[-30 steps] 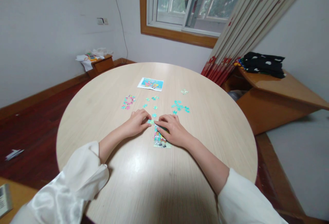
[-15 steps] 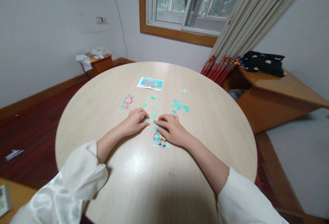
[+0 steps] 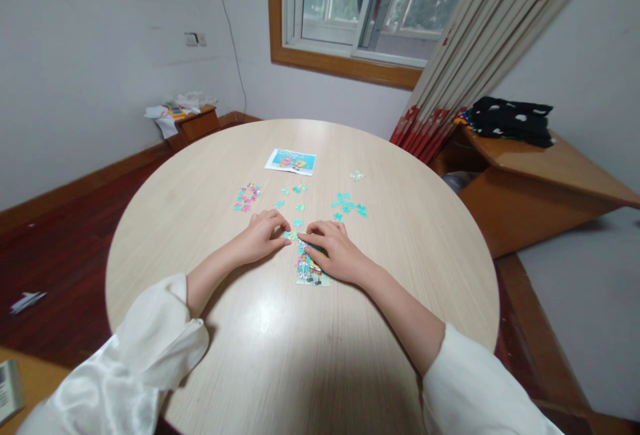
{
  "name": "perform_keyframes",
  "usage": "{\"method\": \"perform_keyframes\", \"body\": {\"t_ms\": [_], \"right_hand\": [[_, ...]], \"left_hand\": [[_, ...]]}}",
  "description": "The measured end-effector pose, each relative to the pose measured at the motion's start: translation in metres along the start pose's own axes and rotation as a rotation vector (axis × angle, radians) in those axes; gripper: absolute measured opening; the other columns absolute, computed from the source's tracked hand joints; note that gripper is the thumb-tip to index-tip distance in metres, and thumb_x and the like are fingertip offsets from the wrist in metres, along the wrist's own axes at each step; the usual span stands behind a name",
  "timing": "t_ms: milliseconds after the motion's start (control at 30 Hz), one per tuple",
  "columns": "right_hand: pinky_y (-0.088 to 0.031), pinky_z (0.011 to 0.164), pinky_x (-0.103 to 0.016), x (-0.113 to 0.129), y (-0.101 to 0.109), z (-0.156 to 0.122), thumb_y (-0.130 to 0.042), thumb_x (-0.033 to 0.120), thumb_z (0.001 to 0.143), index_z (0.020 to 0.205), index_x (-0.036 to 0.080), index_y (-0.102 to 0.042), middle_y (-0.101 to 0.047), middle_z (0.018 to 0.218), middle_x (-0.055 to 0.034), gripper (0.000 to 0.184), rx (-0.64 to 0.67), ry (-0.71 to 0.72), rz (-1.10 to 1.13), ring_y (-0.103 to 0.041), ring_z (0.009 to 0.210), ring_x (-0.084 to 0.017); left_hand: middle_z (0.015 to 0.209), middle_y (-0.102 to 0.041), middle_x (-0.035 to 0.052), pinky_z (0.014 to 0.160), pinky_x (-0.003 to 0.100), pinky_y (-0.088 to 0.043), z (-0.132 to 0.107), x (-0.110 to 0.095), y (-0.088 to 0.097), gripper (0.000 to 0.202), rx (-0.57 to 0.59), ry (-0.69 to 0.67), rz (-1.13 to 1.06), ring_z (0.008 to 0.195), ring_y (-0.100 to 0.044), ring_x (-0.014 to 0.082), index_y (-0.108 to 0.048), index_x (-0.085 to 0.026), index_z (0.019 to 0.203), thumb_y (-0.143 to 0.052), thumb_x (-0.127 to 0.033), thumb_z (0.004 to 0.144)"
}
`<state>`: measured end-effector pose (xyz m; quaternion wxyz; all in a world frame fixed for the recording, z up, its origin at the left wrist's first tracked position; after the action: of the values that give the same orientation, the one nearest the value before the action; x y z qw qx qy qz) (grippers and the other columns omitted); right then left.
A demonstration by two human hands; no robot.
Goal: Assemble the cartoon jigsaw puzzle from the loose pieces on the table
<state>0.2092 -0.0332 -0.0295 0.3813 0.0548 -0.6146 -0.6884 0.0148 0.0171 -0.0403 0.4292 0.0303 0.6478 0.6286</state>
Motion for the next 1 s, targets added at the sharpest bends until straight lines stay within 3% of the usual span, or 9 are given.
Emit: {"method": "perform_keyframes", "body": {"t_ms": [1000], "right_hand": [[-0.032, 0.095, -0.043, -0.0016, -0.0021, 0.0003, -0.054, 0.023, 0.091, 0.119, 0.024, -0.065, -0.06, 0.109, -0.0098, 0.03, -0.008, 0.003, 0.012, -0.051, 0.107, -0.022]], "left_hand": [[0.084, -0.058, 0.003, 0.078, 0.034, -0.04, 0.0017, -0.0078, 0.0015, 0.011, -0.016, 0.075, -0.081, 0.08, -0.053, 0.0186, -0.064, -0.017, 0.085, -0.066, -0.025, 0.079]]}}
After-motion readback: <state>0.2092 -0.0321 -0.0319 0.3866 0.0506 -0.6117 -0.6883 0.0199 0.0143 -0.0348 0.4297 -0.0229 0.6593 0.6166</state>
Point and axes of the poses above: each hand's wrist, its own z-axis towards the middle knuckle, its own y-axis out of the back of the hand, x = y × z, the point moved 2 cm from there along z, towards the middle knuckle
